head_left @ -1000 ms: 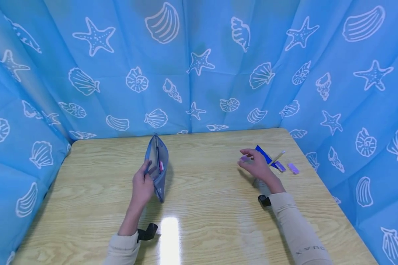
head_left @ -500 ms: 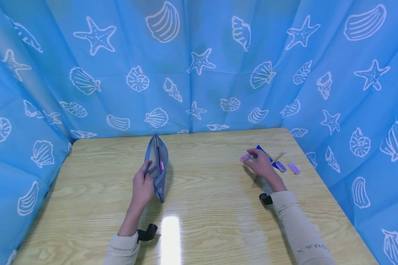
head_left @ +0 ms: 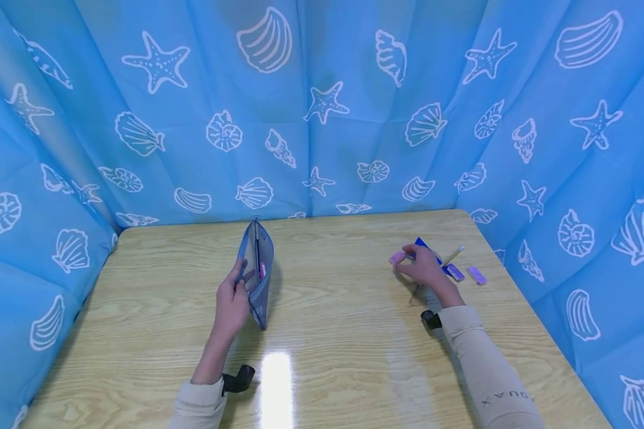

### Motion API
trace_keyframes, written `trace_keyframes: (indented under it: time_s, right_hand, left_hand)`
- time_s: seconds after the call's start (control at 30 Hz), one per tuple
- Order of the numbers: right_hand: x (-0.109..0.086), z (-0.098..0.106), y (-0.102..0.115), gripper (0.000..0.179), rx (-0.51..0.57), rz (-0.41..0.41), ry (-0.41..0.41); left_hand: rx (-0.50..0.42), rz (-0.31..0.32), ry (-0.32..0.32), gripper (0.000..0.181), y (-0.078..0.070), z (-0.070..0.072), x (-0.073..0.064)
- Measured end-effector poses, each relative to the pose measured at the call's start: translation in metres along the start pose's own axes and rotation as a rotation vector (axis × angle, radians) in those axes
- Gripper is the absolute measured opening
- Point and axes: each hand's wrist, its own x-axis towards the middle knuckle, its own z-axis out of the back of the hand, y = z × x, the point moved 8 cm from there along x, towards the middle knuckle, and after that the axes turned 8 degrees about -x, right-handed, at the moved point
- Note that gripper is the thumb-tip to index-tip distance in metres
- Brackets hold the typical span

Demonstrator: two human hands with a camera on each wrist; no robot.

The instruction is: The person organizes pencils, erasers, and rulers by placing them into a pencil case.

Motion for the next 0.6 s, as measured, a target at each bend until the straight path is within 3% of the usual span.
trace_keyframes:
  time_s: [0.23,0.6]
  right_hand:
    - [-0.004,-0.005,-0.004,0.061,0.002,-0.033,0.052]
    - [0.006,-0.004,-0.002,0.062,-0.091,-0.027,0.05]
  left_hand:
    - [0.038,0.001,0.004,0.054,0.0,-0.002,-0.004]
    - [0.022,-0.002,-0.002,0.054,-0.004,-0.002,-0.003]
